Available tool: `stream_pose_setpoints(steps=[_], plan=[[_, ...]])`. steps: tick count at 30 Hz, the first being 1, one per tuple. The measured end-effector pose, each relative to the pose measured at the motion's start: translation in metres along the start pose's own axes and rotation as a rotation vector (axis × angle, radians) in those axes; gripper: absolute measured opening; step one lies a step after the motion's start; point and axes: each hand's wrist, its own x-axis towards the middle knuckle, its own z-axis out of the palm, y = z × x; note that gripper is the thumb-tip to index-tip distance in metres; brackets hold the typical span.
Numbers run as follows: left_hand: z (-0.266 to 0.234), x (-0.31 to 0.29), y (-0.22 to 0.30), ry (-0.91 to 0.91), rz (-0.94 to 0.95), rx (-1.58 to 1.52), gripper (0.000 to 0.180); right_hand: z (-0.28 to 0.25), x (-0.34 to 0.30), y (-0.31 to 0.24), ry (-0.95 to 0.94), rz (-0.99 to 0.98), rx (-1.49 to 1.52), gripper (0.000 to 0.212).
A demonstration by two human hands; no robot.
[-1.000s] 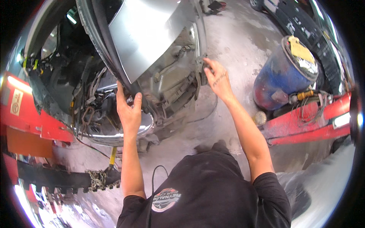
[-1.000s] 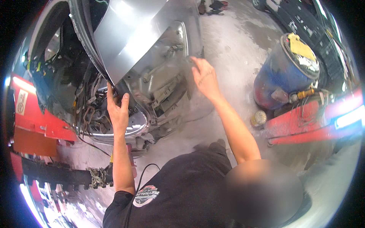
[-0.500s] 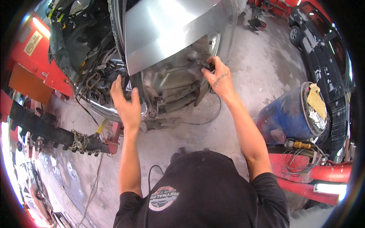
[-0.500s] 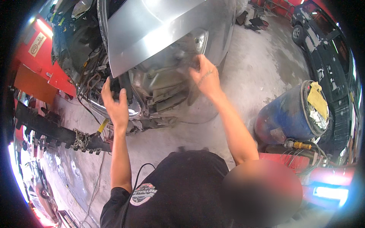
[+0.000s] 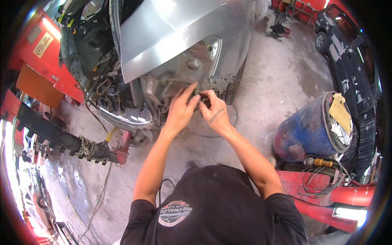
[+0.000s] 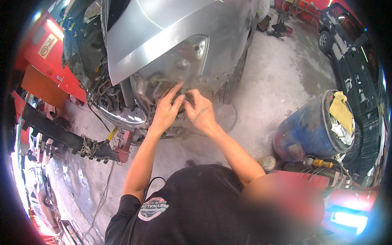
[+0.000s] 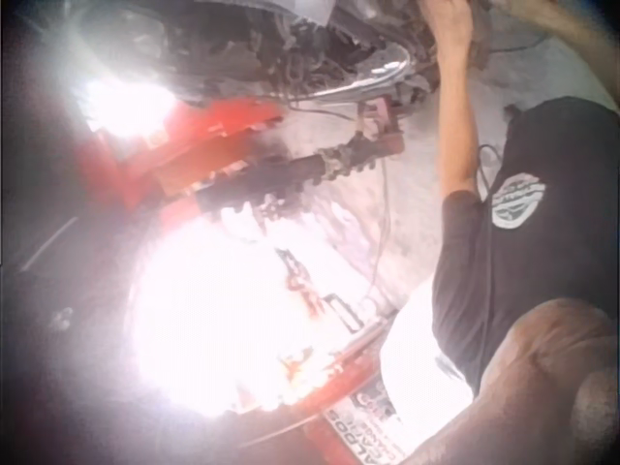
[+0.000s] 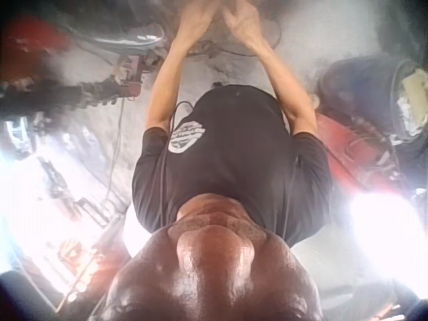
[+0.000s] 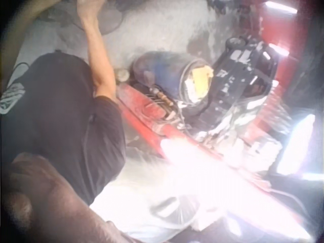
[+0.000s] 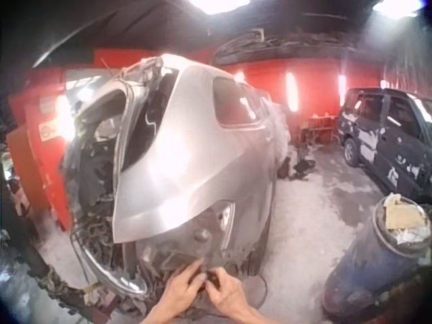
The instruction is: The person repeatedly picks up and positions a large metal car frame and a fender panel against a stripped car body in a garage. They align the parts by hand, check fitment, and set them down multiple times without using tools.
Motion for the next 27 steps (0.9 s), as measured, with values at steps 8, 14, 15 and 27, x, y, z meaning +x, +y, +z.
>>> stream_pose_setpoints(steps=[8, 14, 15, 27], plan=[[-0.002, -0.012, -0.008, 0.003, 0.007, 0.205, 0.029, -0.014, 0.008, 0.013, -0.021, -0.243, -0.082, 0.029], [-0.004, -0.03, -0.023, 0.035, -0.007, 0.229, 0.026, -0.031, 0.043, 0.012, 0.045, -0.389, -0.462, 0.043], [-0.004, -0.032, -0.024, 0.045, -0.004, 0.217, 0.026, -0.035, 0.047, 0.01, 0.039, -0.396, -0.536, 0.046], [0.003, -0.045, -0.036, 0.169, 0.033, 0.171, 0.033, -0.045, 0.097, -0.008, -0.143, -0.43, -1.18, 0.094]])
